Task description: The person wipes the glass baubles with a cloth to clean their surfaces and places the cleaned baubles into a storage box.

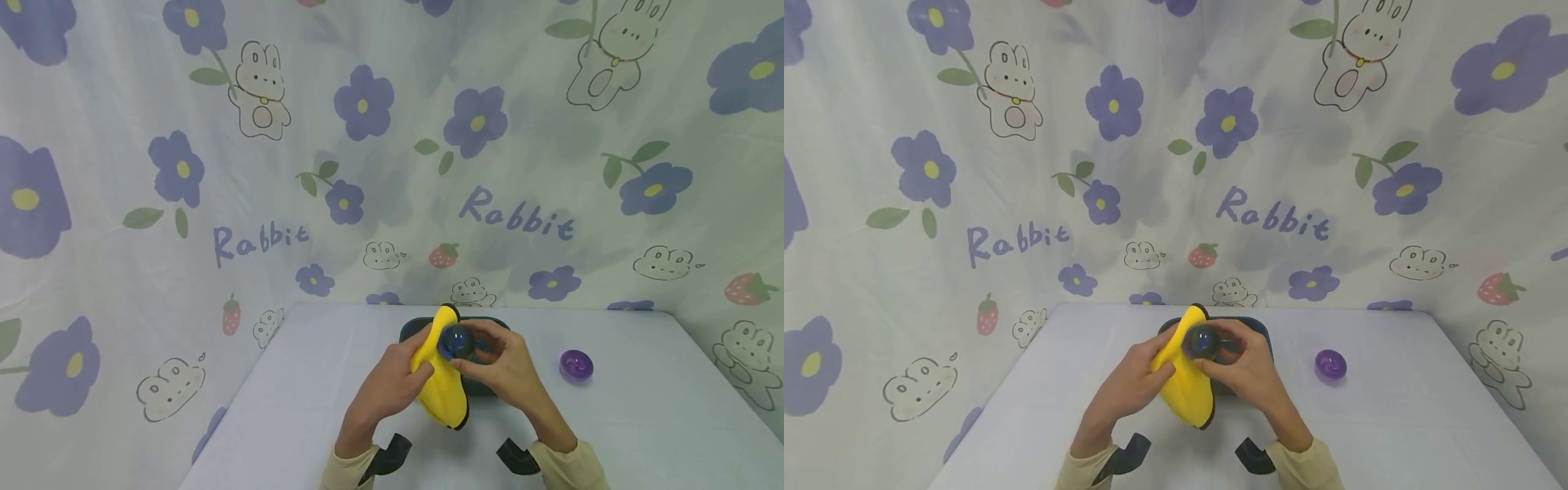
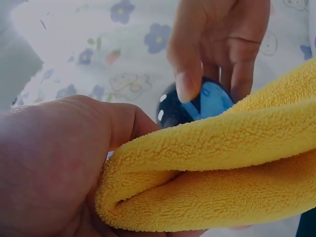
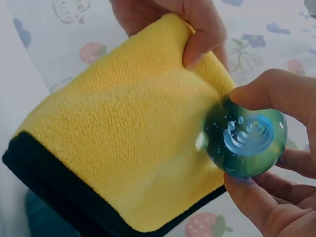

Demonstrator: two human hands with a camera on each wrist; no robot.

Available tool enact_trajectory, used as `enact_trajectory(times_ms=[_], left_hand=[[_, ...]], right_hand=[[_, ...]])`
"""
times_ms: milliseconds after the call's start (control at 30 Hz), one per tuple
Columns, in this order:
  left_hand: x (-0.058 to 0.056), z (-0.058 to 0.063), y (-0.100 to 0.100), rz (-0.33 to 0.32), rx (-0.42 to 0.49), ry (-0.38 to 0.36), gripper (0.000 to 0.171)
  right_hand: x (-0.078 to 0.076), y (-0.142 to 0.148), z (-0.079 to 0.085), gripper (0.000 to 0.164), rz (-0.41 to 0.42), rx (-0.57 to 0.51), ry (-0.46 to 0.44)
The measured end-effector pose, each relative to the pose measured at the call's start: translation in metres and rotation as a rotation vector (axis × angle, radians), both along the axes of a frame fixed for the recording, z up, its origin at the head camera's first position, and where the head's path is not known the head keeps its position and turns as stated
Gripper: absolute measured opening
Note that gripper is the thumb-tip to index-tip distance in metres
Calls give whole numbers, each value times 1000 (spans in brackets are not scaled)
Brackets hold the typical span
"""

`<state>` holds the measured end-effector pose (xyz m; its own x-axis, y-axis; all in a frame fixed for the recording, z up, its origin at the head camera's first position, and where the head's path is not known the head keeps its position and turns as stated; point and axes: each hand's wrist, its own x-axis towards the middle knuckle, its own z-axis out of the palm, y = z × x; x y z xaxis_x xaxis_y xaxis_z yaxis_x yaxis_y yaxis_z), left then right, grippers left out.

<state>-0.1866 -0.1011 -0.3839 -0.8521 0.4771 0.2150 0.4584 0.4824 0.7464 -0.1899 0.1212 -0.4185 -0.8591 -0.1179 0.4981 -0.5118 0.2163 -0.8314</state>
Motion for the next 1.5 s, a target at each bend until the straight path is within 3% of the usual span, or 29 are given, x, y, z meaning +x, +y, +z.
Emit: enact_trajectory(times_ms=[467,1067,1500], left_hand=[[9,5,7,60,-6,7,60],[13,6,11,118,0,79,55],[10,3,12,118,-20,109,54]], right_hand=[[-6,4,-4,60,-66,81,-19],[1,4,1,61,-23,203,-111],[7,0,5,61,-3,233,-66]])
